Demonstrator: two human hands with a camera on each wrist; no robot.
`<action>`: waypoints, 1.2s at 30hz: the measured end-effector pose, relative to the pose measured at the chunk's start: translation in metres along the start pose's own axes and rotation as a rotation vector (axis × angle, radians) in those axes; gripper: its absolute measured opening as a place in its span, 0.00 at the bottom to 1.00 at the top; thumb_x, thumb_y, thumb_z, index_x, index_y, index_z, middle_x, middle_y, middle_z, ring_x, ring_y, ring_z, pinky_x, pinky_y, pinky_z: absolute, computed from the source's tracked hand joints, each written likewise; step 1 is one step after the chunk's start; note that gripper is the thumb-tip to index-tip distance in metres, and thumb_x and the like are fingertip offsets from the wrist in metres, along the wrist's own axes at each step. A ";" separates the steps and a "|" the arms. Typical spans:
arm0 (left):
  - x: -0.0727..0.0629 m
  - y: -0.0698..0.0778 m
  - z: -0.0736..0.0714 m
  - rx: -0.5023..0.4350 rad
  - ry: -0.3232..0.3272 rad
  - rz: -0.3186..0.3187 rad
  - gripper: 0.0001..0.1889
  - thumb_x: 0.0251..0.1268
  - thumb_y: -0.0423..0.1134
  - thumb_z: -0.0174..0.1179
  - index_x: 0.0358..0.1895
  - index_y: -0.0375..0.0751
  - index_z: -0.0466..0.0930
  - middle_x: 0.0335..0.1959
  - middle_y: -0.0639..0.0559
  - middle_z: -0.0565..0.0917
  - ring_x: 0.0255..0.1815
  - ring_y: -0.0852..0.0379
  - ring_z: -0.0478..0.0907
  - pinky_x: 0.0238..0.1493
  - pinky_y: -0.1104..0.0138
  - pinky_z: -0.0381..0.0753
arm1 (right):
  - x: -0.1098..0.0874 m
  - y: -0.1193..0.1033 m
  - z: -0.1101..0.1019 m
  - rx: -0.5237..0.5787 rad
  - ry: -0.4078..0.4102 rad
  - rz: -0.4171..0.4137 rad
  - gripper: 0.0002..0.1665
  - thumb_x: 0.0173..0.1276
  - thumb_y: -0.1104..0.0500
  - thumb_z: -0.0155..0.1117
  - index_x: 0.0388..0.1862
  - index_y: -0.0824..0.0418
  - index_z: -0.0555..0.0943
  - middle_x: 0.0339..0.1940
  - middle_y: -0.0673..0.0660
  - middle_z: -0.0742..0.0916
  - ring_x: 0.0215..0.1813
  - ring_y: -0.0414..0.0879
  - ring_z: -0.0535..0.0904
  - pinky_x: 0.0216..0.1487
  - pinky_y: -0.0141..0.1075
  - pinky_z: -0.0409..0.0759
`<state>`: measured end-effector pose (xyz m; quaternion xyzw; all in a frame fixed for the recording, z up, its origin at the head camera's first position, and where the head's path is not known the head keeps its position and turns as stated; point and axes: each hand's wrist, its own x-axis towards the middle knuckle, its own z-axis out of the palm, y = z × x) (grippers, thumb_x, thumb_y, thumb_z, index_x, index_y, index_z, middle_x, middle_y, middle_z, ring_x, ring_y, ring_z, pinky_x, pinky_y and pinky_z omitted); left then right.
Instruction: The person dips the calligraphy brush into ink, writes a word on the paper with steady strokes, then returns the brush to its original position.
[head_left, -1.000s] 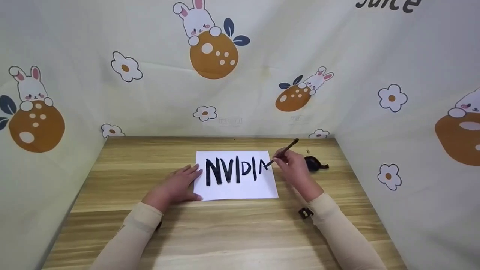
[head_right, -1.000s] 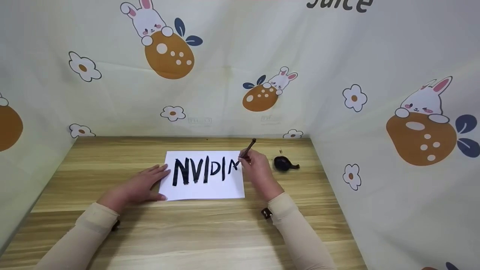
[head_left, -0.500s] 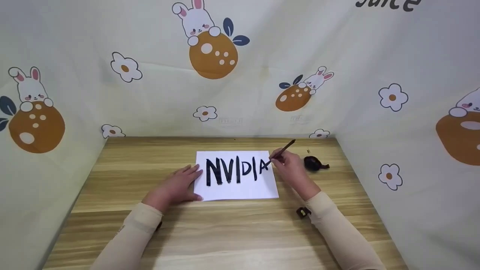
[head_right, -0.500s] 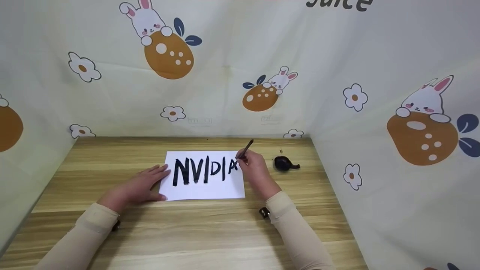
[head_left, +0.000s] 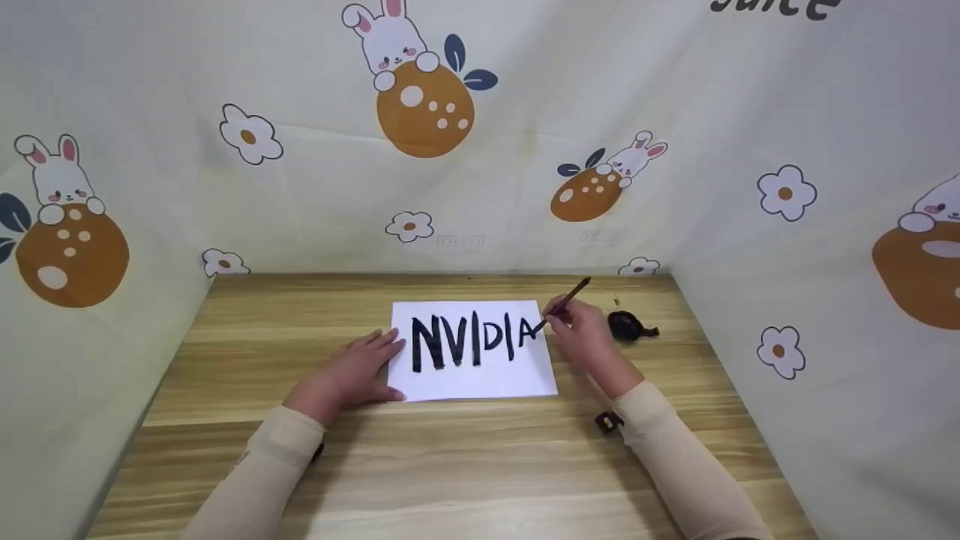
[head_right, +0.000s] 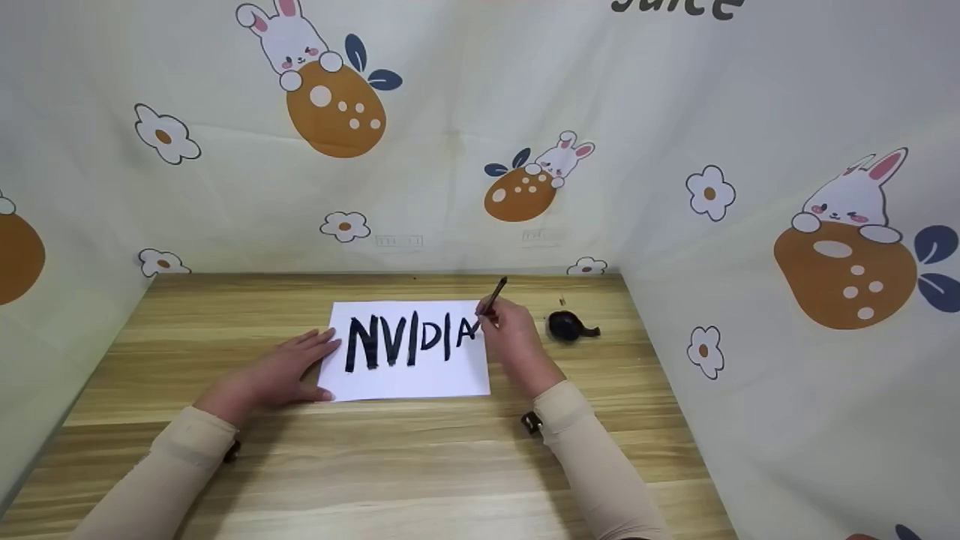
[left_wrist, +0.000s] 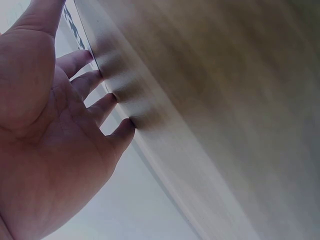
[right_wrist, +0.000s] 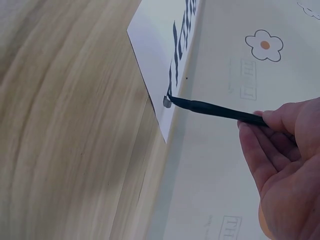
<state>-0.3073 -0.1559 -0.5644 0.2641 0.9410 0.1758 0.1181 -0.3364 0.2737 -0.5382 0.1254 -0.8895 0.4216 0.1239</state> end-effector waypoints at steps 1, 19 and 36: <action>0.000 0.000 0.000 -0.002 0.002 0.001 0.55 0.67 0.63 0.77 0.87 0.36 0.64 0.90 0.37 0.59 0.89 0.28 0.52 0.82 0.28 0.55 | 0.000 0.000 -0.001 0.001 -0.001 0.004 0.04 0.76 0.69 0.72 0.46 0.66 0.90 0.43 0.58 0.94 0.48 0.54 0.92 0.55 0.50 0.91; -0.001 0.000 0.002 -0.008 0.013 0.005 0.54 0.66 0.62 0.77 0.87 0.36 0.64 0.90 0.37 0.59 0.89 0.28 0.53 0.81 0.28 0.56 | -0.002 0.001 -0.014 0.011 0.075 -0.024 0.03 0.77 0.68 0.72 0.46 0.65 0.89 0.44 0.58 0.94 0.48 0.54 0.92 0.55 0.50 0.90; -0.001 0.000 0.000 -0.009 0.000 0.006 0.54 0.68 0.62 0.77 0.87 0.37 0.63 0.90 0.37 0.58 0.89 0.28 0.52 0.82 0.28 0.55 | 0.002 -0.007 -0.035 0.235 0.032 0.074 0.28 0.81 0.68 0.69 0.75 0.63 0.71 0.45 0.67 0.92 0.49 0.59 0.92 0.53 0.44 0.92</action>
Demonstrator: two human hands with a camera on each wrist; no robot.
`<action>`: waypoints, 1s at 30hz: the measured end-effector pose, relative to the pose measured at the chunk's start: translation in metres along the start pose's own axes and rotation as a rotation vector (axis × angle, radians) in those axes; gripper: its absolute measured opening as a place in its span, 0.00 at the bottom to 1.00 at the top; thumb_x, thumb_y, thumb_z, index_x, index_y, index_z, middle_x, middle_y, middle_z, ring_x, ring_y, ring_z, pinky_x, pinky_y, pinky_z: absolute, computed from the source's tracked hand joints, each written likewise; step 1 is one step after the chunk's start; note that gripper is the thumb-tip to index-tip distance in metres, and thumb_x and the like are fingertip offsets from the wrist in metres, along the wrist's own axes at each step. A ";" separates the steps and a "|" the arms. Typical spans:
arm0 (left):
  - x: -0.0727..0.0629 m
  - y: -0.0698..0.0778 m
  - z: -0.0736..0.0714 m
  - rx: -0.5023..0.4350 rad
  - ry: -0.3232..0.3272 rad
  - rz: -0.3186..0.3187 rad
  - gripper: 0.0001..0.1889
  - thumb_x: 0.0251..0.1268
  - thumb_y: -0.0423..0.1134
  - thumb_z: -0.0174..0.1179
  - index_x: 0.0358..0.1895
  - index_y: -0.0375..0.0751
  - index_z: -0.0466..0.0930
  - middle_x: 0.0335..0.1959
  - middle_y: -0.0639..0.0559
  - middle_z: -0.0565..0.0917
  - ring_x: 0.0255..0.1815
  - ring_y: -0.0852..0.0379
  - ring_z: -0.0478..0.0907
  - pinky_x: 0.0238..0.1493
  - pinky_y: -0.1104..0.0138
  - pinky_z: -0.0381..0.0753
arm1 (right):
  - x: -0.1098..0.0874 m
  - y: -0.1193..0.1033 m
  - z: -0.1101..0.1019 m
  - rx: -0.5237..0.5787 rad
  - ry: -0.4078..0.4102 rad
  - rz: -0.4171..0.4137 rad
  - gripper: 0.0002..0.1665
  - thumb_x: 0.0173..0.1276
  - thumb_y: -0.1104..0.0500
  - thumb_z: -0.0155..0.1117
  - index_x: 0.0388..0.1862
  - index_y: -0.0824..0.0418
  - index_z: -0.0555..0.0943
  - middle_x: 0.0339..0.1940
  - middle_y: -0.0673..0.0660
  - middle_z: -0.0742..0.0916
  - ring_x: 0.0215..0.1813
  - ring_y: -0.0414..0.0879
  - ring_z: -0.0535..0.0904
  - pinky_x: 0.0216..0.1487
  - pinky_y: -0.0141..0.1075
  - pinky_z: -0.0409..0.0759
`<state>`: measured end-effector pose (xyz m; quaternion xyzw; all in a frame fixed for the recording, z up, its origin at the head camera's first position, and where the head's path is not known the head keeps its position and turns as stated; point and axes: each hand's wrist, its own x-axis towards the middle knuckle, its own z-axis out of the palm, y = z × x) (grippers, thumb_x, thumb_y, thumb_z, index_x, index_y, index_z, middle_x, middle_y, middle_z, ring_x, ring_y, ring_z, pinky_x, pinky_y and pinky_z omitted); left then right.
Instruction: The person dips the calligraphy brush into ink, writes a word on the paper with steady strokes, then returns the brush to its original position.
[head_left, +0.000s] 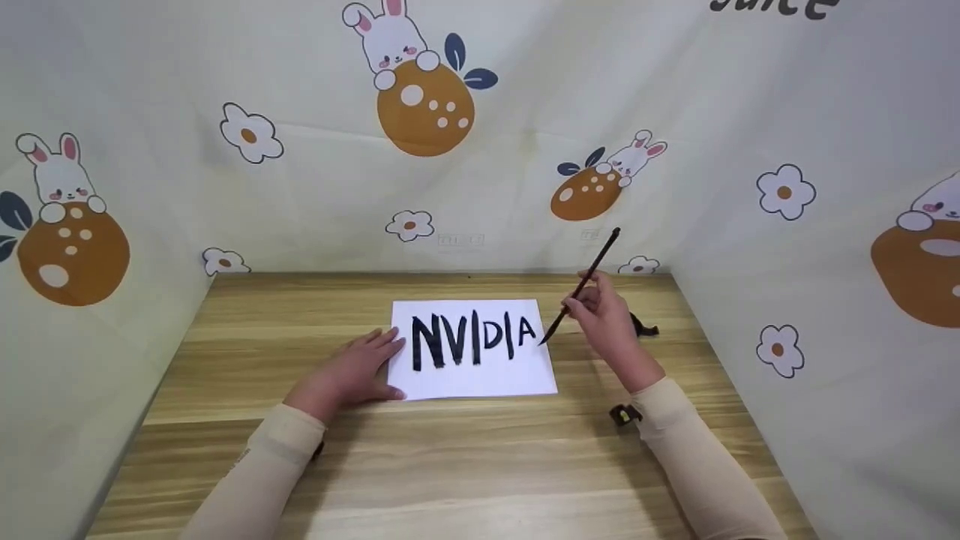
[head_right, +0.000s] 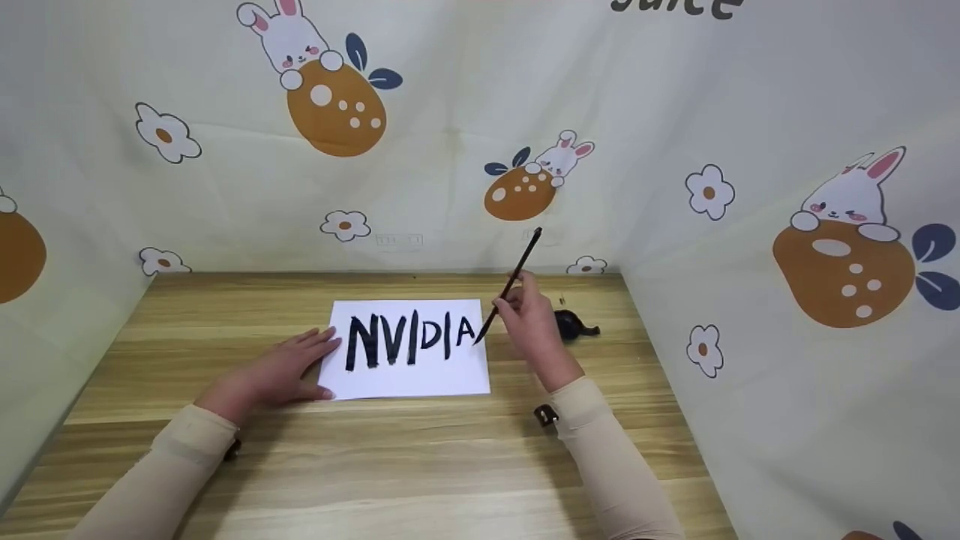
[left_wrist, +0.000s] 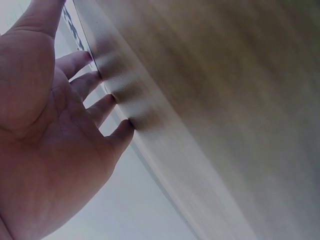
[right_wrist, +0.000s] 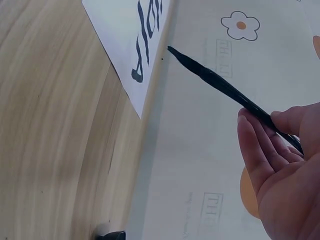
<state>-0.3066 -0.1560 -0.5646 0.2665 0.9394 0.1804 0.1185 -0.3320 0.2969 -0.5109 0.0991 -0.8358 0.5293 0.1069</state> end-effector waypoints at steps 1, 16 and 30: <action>0.000 0.000 0.000 0.001 0.000 -0.001 0.54 0.68 0.62 0.77 0.87 0.37 0.63 0.90 0.37 0.58 0.89 0.28 0.52 0.82 0.28 0.55 | 0.001 0.000 -0.001 0.015 -0.009 0.006 0.28 0.82 0.68 0.68 0.75 0.63 0.71 0.45 0.68 0.92 0.49 0.59 0.92 0.53 0.46 0.92; 0.001 0.001 -0.001 0.002 -0.012 -0.017 0.54 0.68 0.62 0.76 0.87 0.37 0.63 0.90 0.37 0.58 0.89 0.28 0.52 0.82 0.28 0.55 | 0.004 -0.003 -0.019 0.031 -0.093 0.120 0.19 0.84 0.68 0.63 0.69 0.64 0.74 0.42 0.65 0.86 0.39 0.55 0.91 0.50 0.56 0.92; 0.001 -0.002 0.002 0.023 0.002 -0.007 0.54 0.67 0.63 0.76 0.87 0.37 0.63 0.90 0.37 0.58 0.89 0.28 0.53 0.82 0.28 0.55 | 0.006 0.009 -0.048 -0.122 -0.133 0.187 0.28 0.82 0.66 0.64 0.77 0.66 0.71 0.39 0.65 0.88 0.33 0.63 0.91 0.31 0.41 0.91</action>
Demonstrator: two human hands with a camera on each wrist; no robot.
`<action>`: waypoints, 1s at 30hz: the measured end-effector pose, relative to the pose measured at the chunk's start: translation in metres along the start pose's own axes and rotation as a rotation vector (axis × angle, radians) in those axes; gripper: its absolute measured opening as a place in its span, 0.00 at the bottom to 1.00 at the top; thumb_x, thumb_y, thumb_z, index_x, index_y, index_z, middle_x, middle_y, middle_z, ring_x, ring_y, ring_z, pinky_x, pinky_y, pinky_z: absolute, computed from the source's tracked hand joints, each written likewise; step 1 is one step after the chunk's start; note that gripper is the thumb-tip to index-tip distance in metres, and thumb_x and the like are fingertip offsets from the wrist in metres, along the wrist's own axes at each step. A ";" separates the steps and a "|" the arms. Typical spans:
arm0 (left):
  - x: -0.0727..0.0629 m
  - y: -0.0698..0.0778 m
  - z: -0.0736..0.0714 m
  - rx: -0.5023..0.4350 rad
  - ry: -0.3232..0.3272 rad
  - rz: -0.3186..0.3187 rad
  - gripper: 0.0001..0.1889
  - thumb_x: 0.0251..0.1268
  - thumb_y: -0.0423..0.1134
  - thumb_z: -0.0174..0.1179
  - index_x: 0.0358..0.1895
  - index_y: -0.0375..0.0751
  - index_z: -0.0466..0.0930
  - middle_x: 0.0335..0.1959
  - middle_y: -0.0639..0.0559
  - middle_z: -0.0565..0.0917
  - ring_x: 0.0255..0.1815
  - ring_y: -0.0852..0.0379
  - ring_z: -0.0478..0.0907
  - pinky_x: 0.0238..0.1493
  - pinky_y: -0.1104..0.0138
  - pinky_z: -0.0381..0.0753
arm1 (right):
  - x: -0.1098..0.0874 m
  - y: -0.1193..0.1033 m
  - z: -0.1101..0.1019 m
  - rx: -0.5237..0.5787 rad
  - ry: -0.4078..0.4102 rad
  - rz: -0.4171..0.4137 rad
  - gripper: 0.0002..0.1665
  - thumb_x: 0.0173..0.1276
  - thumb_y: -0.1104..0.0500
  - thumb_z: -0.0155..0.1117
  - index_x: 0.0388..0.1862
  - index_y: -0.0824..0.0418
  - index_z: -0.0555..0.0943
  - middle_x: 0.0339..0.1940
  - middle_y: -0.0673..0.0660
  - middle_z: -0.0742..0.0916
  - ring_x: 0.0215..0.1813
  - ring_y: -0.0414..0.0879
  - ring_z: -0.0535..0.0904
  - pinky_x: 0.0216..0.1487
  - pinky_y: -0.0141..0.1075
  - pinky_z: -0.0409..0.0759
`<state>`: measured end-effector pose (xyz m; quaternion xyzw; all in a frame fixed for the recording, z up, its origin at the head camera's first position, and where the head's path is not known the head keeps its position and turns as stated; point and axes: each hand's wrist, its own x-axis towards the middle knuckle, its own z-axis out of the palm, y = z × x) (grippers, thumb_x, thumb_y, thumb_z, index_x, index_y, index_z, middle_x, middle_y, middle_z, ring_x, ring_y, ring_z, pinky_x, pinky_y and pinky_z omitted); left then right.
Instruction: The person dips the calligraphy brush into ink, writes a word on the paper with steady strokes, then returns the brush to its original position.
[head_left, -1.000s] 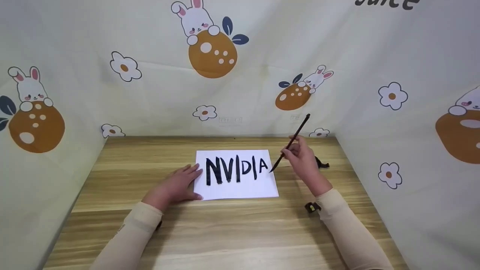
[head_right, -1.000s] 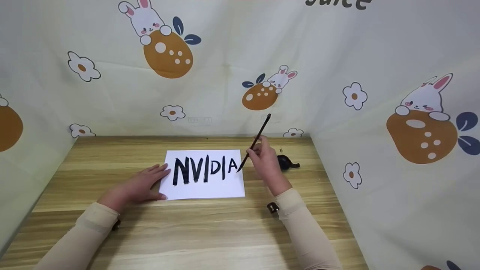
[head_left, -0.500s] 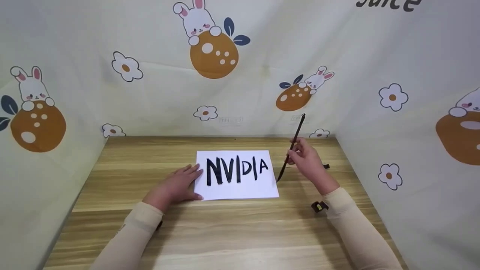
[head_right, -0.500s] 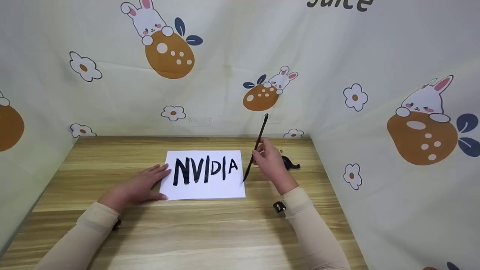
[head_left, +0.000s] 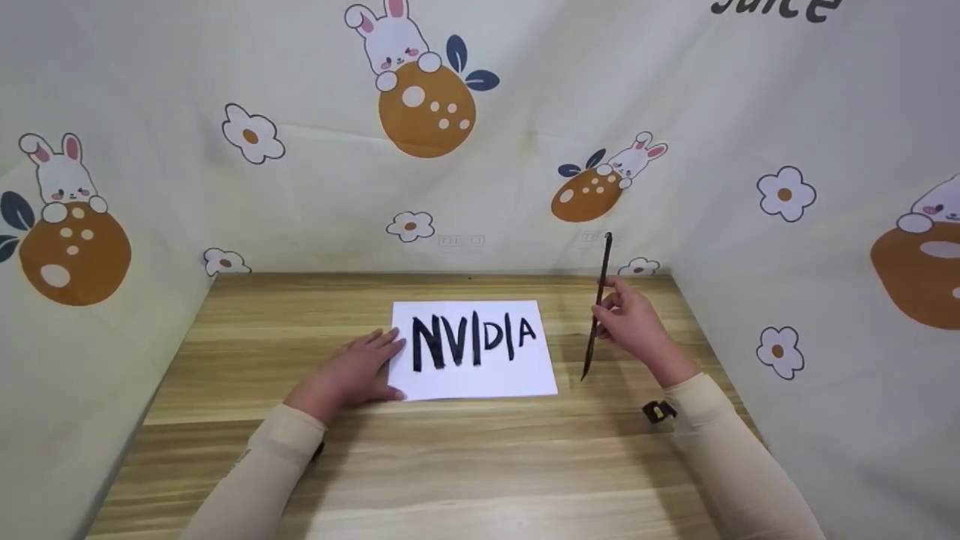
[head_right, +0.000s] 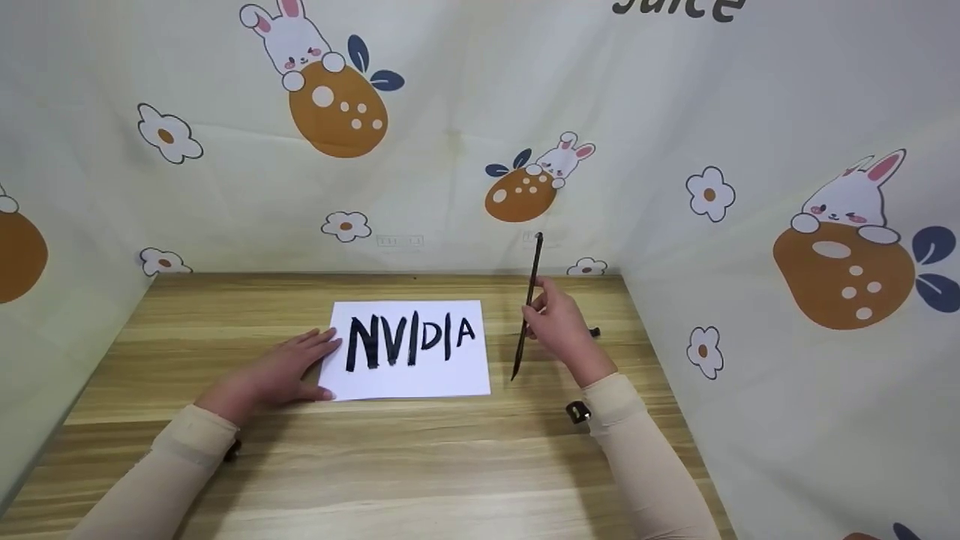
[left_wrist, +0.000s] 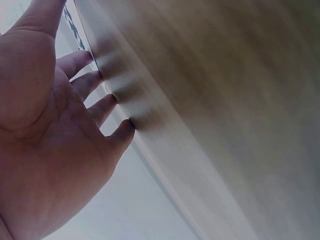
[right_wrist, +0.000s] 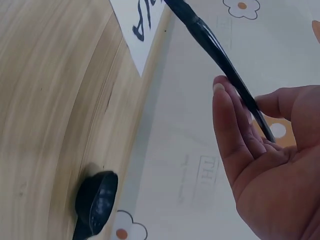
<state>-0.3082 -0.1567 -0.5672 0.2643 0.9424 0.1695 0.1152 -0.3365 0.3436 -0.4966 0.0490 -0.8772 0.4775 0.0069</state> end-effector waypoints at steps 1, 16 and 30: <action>0.000 0.000 0.000 -0.003 0.001 0.003 0.54 0.67 0.63 0.76 0.87 0.37 0.63 0.90 0.37 0.58 0.89 0.28 0.53 0.82 0.28 0.55 | -0.001 0.001 -0.003 -0.006 -0.005 0.011 0.28 0.82 0.65 0.63 0.77 0.66 0.71 0.39 0.65 0.88 0.33 0.65 0.91 0.30 0.40 0.90; -0.005 0.000 0.001 -0.022 0.000 -0.005 0.54 0.67 0.62 0.77 0.87 0.35 0.64 0.89 0.36 0.59 0.88 0.27 0.52 0.81 0.27 0.55 | -0.003 0.034 -0.059 -0.126 -0.061 0.196 0.24 0.83 0.61 0.60 0.71 0.73 0.74 0.45 0.73 0.89 0.29 0.54 0.89 0.38 0.51 0.94; 0.001 -0.001 0.002 -0.012 0.007 0.016 0.54 0.67 0.63 0.76 0.87 0.36 0.64 0.89 0.36 0.59 0.88 0.27 0.53 0.82 0.28 0.55 | 0.001 0.064 -0.098 -0.126 -0.043 0.318 0.28 0.82 0.59 0.61 0.71 0.77 0.73 0.52 0.74 0.88 0.31 0.50 0.90 0.44 0.51 0.94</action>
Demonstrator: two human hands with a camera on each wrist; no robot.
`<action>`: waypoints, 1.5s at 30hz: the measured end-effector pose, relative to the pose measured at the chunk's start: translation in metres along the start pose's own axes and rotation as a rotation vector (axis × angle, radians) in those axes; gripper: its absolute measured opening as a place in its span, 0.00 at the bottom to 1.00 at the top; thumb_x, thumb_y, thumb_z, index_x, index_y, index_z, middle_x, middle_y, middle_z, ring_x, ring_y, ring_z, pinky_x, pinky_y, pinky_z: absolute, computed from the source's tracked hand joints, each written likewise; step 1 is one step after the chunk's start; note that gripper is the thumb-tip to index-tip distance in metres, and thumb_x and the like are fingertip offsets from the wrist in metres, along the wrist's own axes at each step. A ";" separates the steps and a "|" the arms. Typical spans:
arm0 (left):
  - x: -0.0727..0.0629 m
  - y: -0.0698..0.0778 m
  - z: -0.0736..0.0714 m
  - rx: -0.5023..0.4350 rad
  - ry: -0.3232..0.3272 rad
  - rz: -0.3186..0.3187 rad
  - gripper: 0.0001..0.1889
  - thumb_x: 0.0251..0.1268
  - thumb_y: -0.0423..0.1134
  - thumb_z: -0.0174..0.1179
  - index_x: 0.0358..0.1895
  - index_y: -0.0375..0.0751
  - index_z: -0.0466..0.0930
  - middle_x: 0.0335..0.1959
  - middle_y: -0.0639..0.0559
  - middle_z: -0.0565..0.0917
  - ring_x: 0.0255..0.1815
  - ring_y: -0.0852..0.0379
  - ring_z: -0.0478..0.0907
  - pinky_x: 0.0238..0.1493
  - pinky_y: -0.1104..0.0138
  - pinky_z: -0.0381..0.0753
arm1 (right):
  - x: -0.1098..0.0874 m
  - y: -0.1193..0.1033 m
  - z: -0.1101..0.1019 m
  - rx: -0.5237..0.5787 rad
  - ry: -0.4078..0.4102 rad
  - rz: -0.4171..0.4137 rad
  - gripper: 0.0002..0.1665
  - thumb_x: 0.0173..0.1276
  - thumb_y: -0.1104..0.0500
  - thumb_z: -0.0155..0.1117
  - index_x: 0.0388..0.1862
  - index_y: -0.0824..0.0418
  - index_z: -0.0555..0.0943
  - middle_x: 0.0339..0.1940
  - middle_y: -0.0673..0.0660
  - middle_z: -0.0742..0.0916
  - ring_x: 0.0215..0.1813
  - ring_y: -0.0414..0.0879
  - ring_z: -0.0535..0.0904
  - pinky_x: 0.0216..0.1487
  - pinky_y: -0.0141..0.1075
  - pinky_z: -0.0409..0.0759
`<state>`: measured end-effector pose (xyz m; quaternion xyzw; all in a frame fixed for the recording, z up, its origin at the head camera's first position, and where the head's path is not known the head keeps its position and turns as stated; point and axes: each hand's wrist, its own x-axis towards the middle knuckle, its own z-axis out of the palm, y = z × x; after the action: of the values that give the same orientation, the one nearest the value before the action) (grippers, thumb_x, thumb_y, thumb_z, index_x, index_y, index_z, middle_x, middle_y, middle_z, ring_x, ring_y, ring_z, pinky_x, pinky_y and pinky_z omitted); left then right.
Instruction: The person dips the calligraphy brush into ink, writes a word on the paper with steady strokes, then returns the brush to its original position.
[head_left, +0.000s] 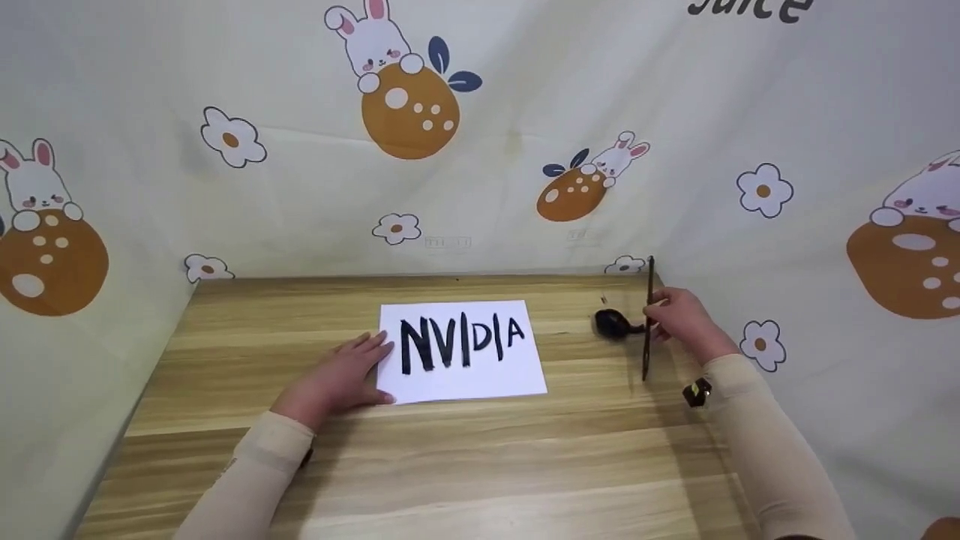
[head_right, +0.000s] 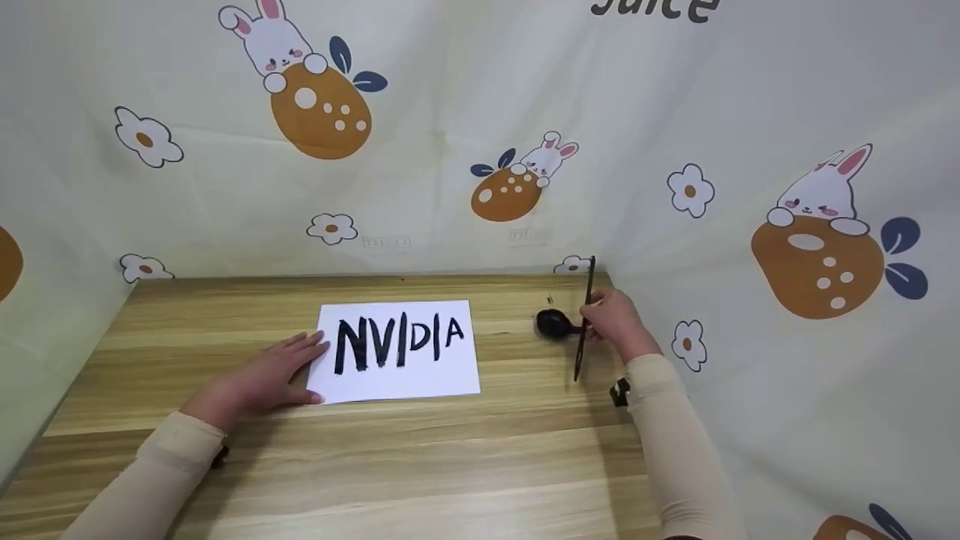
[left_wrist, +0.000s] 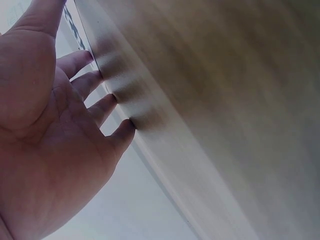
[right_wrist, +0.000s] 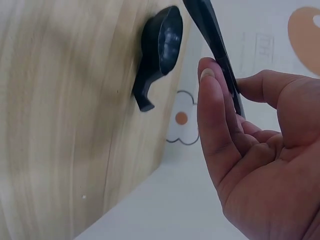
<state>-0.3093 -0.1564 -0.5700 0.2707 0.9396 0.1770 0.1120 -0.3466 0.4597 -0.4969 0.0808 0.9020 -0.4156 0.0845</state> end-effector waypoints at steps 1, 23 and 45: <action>0.000 0.000 0.000 0.002 -0.002 -0.002 0.54 0.67 0.63 0.76 0.87 0.37 0.64 0.89 0.37 0.59 0.89 0.28 0.53 0.82 0.28 0.55 | 0.000 0.001 -0.002 -0.011 -0.001 -0.002 0.29 0.83 0.59 0.61 0.72 0.78 0.72 0.52 0.73 0.88 0.32 0.51 0.91 0.44 0.51 0.94; -0.005 -0.005 -0.001 0.004 -0.011 -0.014 0.55 0.67 0.65 0.75 0.87 0.36 0.63 0.89 0.34 0.59 0.88 0.26 0.52 0.82 0.28 0.55 | 0.040 0.000 0.022 -0.213 0.012 -0.013 0.16 0.81 0.61 0.61 0.56 0.74 0.83 0.43 0.65 0.88 0.31 0.48 0.86 0.37 0.43 0.90; -0.002 0.005 -0.005 -0.014 -0.003 0.003 0.54 0.66 0.62 0.77 0.86 0.34 0.65 0.88 0.33 0.61 0.87 0.25 0.54 0.81 0.28 0.56 | 0.061 0.016 0.021 -0.366 0.061 0.023 0.11 0.69 0.65 0.62 0.26 0.65 0.84 0.19 0.51 0.81 0.24 0.45 0.75 0.27 0.38 0.74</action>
<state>-0.3069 -0.1550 -0.5635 0.2716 0.9377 0.1836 0.1149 -0.4003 0.4581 -0.5354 0.0867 0.9638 -0.2409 0.0750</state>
